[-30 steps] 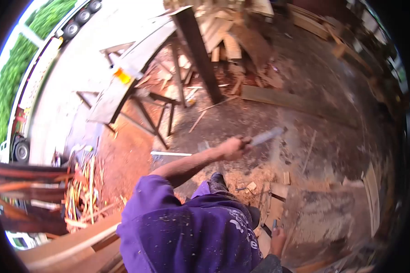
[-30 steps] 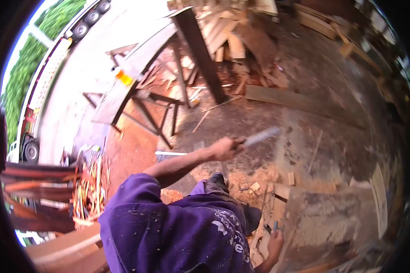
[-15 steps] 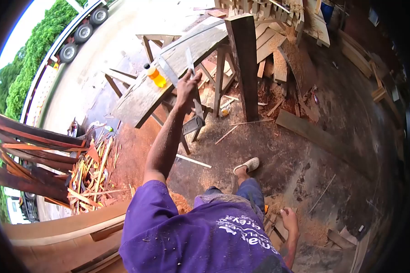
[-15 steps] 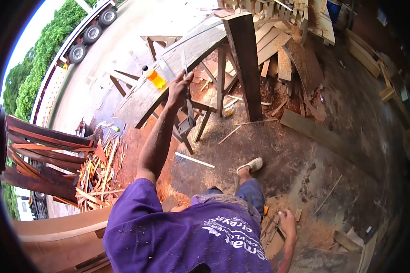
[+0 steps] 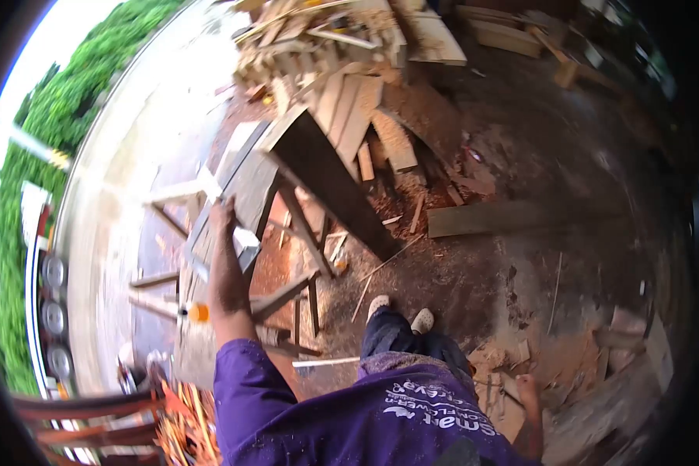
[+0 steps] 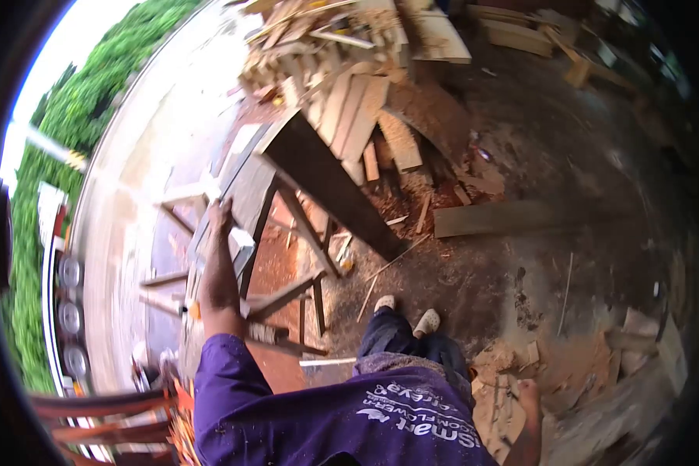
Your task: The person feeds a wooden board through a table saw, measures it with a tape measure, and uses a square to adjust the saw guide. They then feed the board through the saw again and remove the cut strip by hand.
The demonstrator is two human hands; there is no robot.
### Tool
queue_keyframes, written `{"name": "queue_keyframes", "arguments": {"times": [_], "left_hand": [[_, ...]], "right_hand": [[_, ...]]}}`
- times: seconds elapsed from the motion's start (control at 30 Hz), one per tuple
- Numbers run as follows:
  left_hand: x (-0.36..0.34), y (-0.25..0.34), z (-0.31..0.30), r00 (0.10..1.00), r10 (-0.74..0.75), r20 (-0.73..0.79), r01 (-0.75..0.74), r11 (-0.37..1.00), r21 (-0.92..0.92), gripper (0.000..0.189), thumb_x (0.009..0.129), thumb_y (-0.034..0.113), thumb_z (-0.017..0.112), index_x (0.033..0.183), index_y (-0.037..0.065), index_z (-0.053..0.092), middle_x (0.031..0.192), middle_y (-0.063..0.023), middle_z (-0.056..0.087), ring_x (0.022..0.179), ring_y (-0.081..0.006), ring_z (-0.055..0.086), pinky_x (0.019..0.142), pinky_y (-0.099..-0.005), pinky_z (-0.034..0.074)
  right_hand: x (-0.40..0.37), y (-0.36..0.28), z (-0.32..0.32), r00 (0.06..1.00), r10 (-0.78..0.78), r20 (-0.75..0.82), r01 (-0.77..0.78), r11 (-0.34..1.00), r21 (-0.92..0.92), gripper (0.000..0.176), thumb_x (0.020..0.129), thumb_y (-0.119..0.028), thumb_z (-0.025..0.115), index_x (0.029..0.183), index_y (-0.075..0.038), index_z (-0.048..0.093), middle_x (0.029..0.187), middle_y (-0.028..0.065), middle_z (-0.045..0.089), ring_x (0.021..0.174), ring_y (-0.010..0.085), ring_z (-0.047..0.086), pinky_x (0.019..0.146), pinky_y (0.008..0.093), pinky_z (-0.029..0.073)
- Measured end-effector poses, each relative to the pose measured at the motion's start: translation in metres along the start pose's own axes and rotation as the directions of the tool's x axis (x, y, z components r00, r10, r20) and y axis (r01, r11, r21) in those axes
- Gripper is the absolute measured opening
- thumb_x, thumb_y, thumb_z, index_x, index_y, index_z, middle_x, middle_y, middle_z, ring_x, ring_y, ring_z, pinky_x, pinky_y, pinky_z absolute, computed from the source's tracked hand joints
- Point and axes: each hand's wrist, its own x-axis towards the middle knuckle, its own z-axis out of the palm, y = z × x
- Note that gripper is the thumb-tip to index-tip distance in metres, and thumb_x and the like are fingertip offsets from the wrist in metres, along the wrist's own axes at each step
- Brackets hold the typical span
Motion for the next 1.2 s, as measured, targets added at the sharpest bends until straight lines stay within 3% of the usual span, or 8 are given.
{"name": "queue_keyframes", "arguments": {"times": [0.1,0.2,0.43,0.6,0.73,0.83,0.97,1.2], "left_hand": [[0.061,-0.103,0.068,0.988,0.118,0.099,-0.141,0.950,0.279,0.051,0.089,0.045,0.061,0.115,0.001,0.062,0.092,-0.0211,0.067,0.087,-0.0383,0.063,0.076,-0.0487,0.050],[0.032,-0.112,0.055,0.983,0.029,0.180,-0.106,0.894,0.436,0.051,0.089,0.044,0.060,0.115,0.000,0.061,0.092,-0.0220,0.066,0.089,-0.0387,0.063,0.077,-0.0490,0.049],[-0.075,0.062,0.074,0.851,0.522,0.047,-0.507,0.796,0.330,0.050,0.090,0.042,0.058,0.114,-0.001,0.060,0.093,-0.0241,0.066,0.093,-0.0395,0.062,0.081,-0.0496,0.049],[-0.211,0.197,0.130,0.361,0.711,0.604,-0.877,0.479,-0.039,0.049,0.090,0.041,0.056,0.114,-0.002,0.059,0.094,-0.0256,0.065,0.096,-0.0401,0.062,0.084,-0.0501,0.048],[-0.268,0.260,0.167,-0.237,0.220,0.946,-0.939,0.200,-0.281,0.049,0.090,0.040,0.055,0.114,-0.003,0.058,0.094,-0.0268,0.065,0.098,-0.0406,0.062,0.087,-0.0505,0.048],[-0.312,0.338,0.209,-0.509,-0.070,0.858,-0.858,-0.038,-0.512,0.049,0.091,0.039,0.054,0.113,-0.004,0.057,0.095,-0.0277,0.065,0.100,-0.0410,0.062,0.088,-0.0508,0.048],[-0.514,0.546,0.240,-0.492,0.470,0.733,-0.831,-0.003,-0.556,0.027,0.082,0.020,0.061,0.096,-0.002,0.065,0.099,-0.0300,0.064,0.094,-0.0439,0.063,0.082,-0.0519,0.050],[-0.826,0.896,0.207,-0.580,0.806,-0.117,-0.189,-0.273,-0.943,0.041,0.091,0.038,0.061,0.115,0.004,0.064,0.100,-0.0245,0.066,0.092,-0.0414,0.064,0.081,-0.0472,0.052]], "right_hand": [[-0.064,0.004,0.049,0.943,0.114,-0.312,-0.049,0.976,0.210,0.026,0.088,-0.019,0.054,0.079,0.004,0.060,0.066,0.0157,0.059,0.060,0.0203,0.057,0.059,0.0390,0.046],[-0.138,-0.032,0.071,0.946,0.305,0.109,-0.308,0.951,0.010,0.043,0.093,-0.039,0.053,0.095,0.002,0.065,0.088,0.0227,0.067,0.090,0.0377,0.065,0.078,0.0455,0.050],[-0.218,-0.066,0.129,0.762,0.596,0.252,-0.647,0.704,0.291,0.045,0.086,-0.045,0.064,0.099,-0.003,0.070,0.100,0.0204,0.070,0.097,0.0350,0.066,0.083,0.0415,0.052],[-0.211,-0.032,0.180,0.638,0.759,0.127,-0.691,0.492,0.529,0.045,0.086,-0.045,0.066,0.097,-0.002,0.071,0.093,0.0218,0.070,0.093,0.0378,0.067,0.083,0.0445,0.052],[-0.180,-0.016,0.150,0.688,0.717,0.114,-0.686,0.590,0.426,0.050,0.091,-0.047,0.056,0.084,0.000,0.071,0.088,0.0252,0.068,0.090,0.0417,0.065,0.080,0.0477,0.051],[-0.153,-0.009,0.086,0.686,0.727,0.003,-0.640,0.602,0.479,0.057,0.095,-0.047,0.048,0.075,0.001,0.070,0.081,0.0261,0.066,0.082,0.0425,0.065,0.073,0.0505,0.050],[-0.130,0.008,-0.009,0.665,0.648,-0.371,-0.115,0.580,0.806,0.039,0.084,-0.015,0.073,0.119,-0.006,0.058,0.102,0.0168,0.067,0.096,0.0325,0.065,0.084,0.0384,0.052],[-0.054,0.047,-0.120,0.515,0.592,-0.620,0.125,0.664,0.737,0.017,0.086,-0.020,0.070,0.087,-0.003,0.067,0.077,0.0155,0.065,0.076,0.0324,0.065,0.067,0.0399,0.051]]}}
